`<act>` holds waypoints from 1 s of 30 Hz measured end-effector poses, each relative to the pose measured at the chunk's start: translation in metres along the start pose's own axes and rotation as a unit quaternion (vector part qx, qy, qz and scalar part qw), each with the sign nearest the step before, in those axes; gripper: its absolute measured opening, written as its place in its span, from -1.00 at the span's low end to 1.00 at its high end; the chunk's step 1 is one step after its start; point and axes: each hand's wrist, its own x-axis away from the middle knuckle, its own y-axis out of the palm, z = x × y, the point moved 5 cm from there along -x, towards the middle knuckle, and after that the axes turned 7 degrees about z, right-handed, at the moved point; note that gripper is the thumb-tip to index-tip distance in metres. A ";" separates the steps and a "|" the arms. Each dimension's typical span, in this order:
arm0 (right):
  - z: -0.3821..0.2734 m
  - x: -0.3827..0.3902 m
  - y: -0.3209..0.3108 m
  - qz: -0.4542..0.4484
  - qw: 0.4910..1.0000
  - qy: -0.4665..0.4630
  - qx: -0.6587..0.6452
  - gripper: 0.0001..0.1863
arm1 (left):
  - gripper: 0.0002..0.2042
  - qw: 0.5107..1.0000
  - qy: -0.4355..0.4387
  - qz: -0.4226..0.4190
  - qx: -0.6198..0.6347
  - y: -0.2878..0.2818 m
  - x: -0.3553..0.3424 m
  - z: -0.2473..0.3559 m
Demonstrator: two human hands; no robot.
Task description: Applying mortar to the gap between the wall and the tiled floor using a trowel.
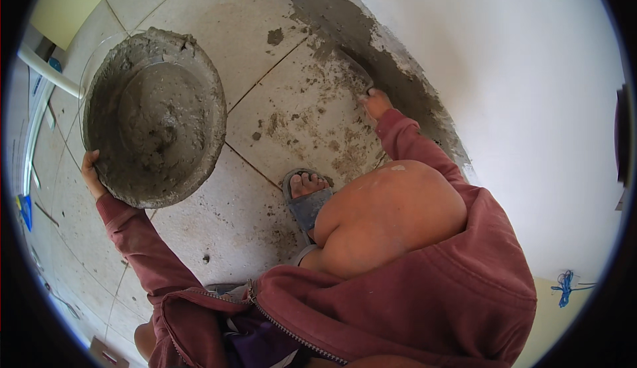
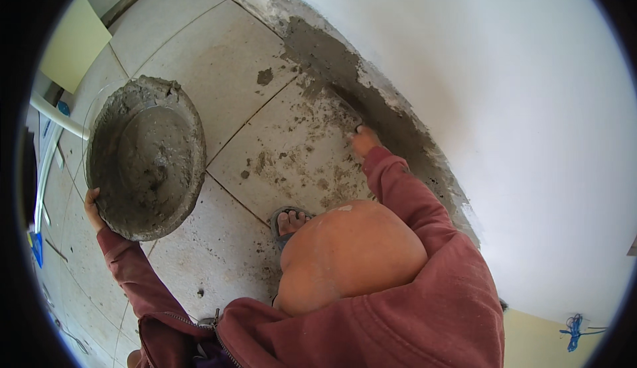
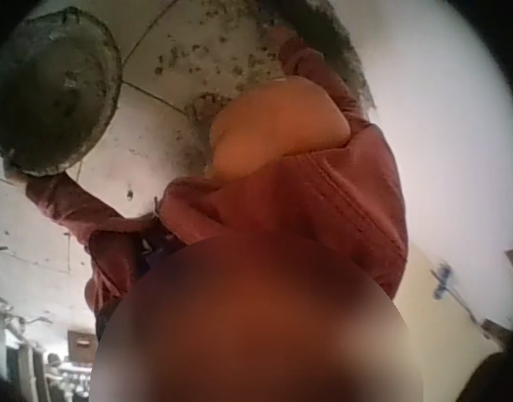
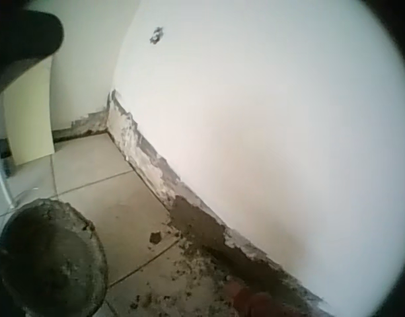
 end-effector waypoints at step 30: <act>-0.319 0.160 0.040 0.021 0.682 -0.582 0.443 -0.70 | -0.71 0.967 0.242 0.013 -0.076 0.182 0.113 0.014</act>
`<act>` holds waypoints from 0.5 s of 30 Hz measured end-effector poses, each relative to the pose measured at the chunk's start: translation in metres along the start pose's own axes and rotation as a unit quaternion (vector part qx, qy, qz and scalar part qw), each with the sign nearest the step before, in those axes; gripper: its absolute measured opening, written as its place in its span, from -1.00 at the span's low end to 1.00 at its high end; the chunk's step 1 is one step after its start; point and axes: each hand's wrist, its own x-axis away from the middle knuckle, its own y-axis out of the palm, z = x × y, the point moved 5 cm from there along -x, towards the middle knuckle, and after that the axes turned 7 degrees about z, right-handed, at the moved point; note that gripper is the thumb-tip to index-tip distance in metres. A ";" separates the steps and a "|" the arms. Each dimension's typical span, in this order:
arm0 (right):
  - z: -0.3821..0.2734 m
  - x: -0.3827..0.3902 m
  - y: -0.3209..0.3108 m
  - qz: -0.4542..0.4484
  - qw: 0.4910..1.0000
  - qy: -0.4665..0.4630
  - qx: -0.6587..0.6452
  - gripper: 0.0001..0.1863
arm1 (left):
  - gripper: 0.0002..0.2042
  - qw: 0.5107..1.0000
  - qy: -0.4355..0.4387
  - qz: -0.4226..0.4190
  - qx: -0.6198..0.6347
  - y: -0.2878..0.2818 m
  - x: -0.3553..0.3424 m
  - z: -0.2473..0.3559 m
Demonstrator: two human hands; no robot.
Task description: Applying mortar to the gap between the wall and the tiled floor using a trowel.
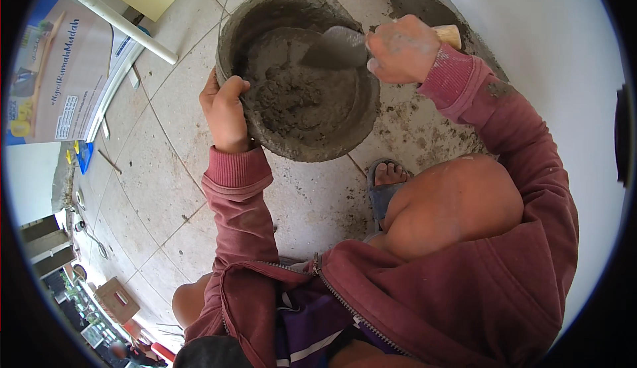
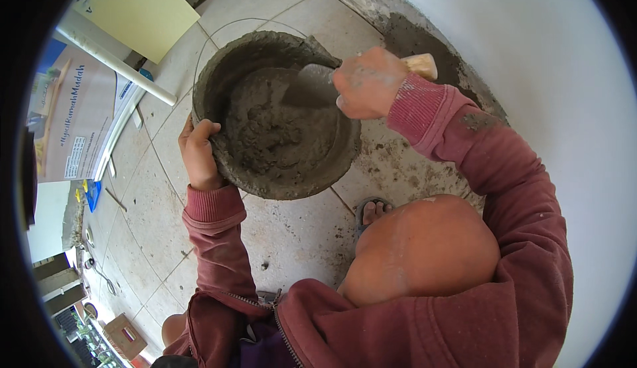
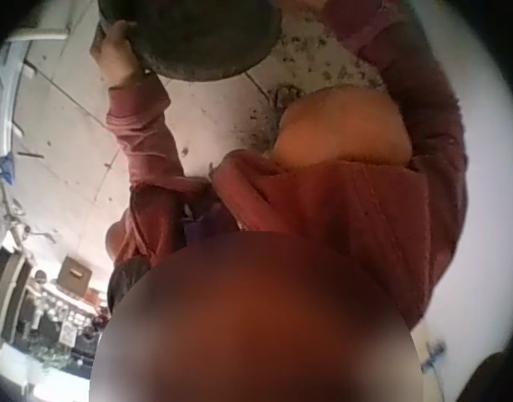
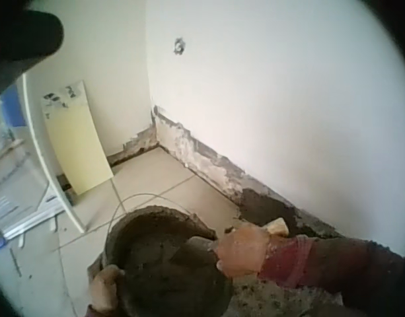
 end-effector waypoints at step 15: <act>0.003 0.074 0.056 0.021 0.933 0.081 -0.349 -0.70 | -0.72 0.991 0.083 -0.069 -0.086 0.008 0.001 0.011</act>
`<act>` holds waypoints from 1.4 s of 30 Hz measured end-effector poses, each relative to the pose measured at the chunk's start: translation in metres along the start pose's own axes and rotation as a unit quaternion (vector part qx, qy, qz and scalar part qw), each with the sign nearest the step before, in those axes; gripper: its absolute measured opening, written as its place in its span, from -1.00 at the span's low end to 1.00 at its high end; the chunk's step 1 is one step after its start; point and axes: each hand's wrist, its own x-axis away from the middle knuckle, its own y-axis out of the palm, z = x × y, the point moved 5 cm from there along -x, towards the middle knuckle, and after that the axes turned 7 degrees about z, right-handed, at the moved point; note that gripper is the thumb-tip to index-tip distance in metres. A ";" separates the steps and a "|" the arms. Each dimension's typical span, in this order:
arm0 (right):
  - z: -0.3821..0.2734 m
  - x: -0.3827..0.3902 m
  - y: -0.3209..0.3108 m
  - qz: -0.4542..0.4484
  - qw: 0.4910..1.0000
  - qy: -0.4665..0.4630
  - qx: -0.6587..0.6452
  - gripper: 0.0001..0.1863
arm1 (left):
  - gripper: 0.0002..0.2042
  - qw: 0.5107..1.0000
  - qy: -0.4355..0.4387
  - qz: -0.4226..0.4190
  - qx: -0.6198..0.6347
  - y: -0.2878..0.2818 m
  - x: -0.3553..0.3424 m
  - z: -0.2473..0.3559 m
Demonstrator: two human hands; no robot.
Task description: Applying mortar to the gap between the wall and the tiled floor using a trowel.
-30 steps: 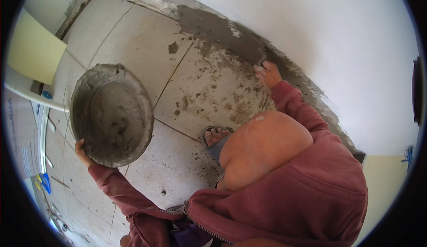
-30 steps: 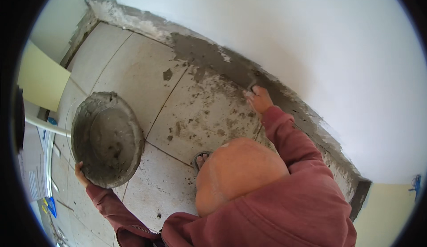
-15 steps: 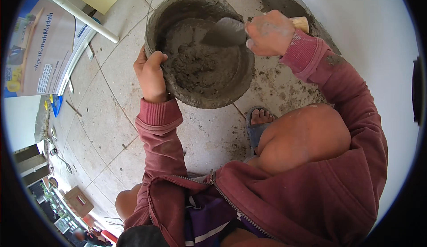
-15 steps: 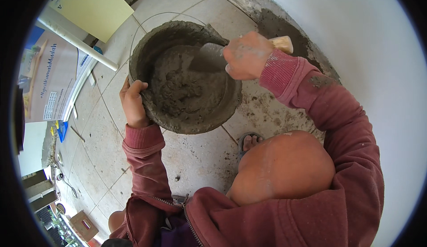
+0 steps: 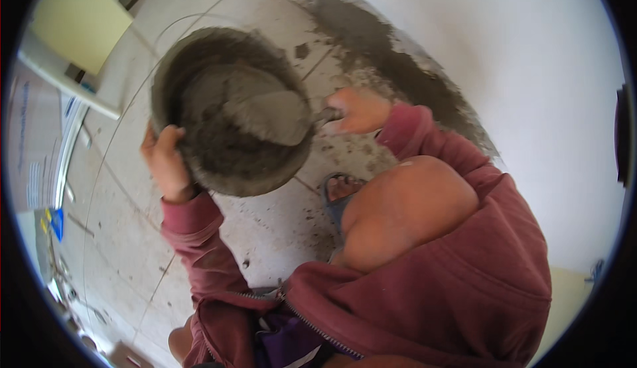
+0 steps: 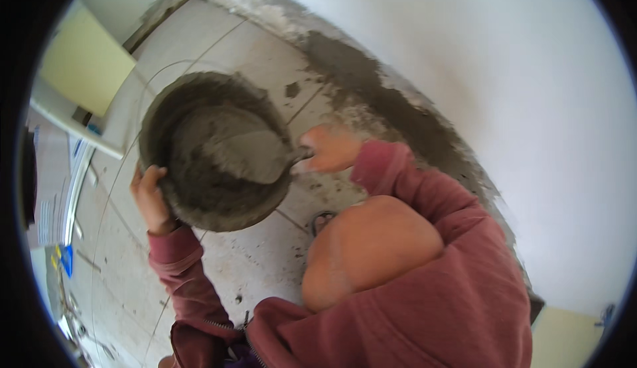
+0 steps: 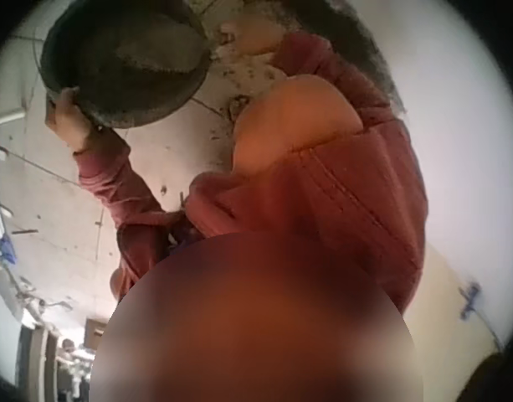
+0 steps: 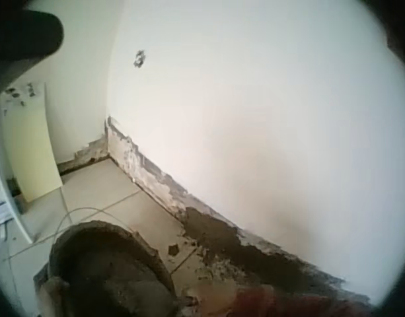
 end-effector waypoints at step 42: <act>0.235 0.116 0.052 0.097 0.897 0.430 -0.037 -0.72 | -0.93 0.989 -0.095 0.104 -0.034 -0.026 -0.015 -0.023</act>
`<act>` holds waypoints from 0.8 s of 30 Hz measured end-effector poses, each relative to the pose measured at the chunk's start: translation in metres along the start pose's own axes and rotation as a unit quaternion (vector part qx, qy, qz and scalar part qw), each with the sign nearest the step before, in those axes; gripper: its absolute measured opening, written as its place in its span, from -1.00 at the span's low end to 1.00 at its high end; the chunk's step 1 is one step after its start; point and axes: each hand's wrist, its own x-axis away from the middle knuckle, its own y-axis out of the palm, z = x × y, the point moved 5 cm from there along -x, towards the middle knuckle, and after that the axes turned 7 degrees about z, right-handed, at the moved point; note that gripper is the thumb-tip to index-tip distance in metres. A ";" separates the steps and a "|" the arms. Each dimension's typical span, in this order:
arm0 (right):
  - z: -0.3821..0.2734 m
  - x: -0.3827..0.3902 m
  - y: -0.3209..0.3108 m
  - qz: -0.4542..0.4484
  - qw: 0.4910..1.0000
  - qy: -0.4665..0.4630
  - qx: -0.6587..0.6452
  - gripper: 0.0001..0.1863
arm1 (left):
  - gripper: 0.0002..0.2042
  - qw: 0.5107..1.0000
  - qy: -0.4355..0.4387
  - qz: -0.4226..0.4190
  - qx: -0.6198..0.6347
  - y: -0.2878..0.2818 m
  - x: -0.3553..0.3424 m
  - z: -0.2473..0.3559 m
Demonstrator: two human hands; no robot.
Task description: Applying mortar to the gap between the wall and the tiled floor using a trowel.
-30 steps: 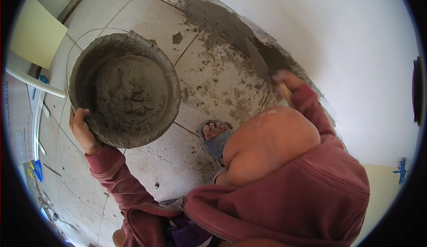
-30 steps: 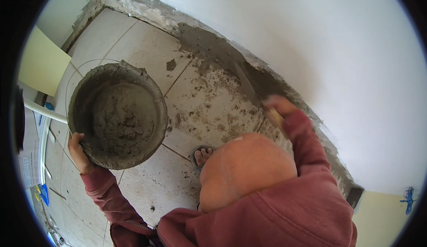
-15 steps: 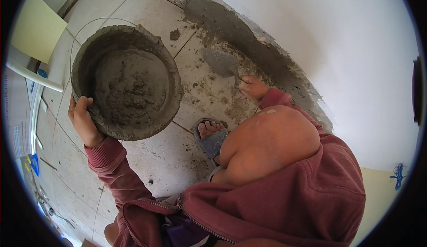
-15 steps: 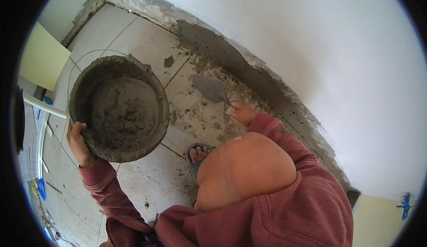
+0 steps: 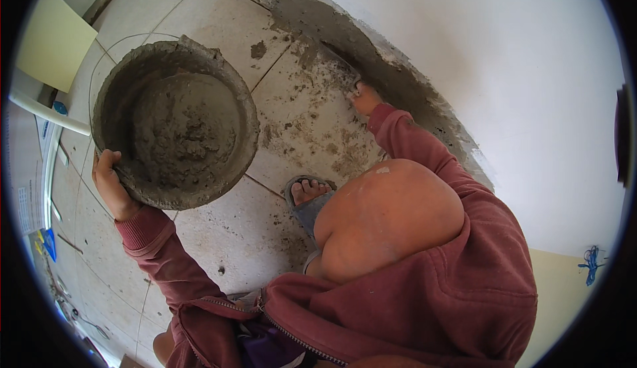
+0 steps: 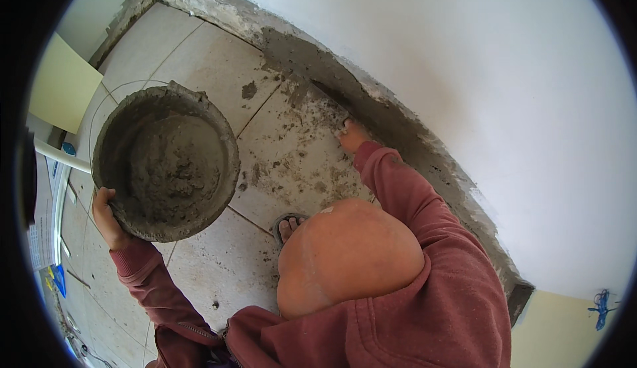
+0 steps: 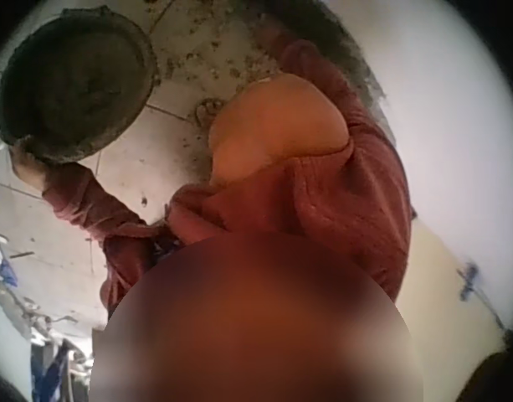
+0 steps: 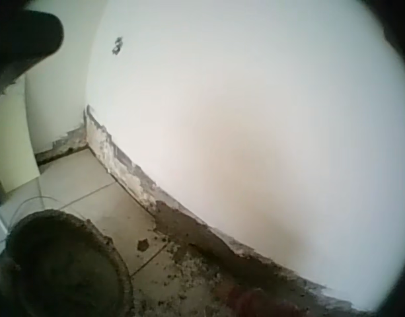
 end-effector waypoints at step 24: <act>0.027 0.077 -0.033 0.154 0.976 -0.024 0.151 -0.61 | -0.85 0.991 -0.098 -0.003 0.090 -0.039 -0.032 -0.029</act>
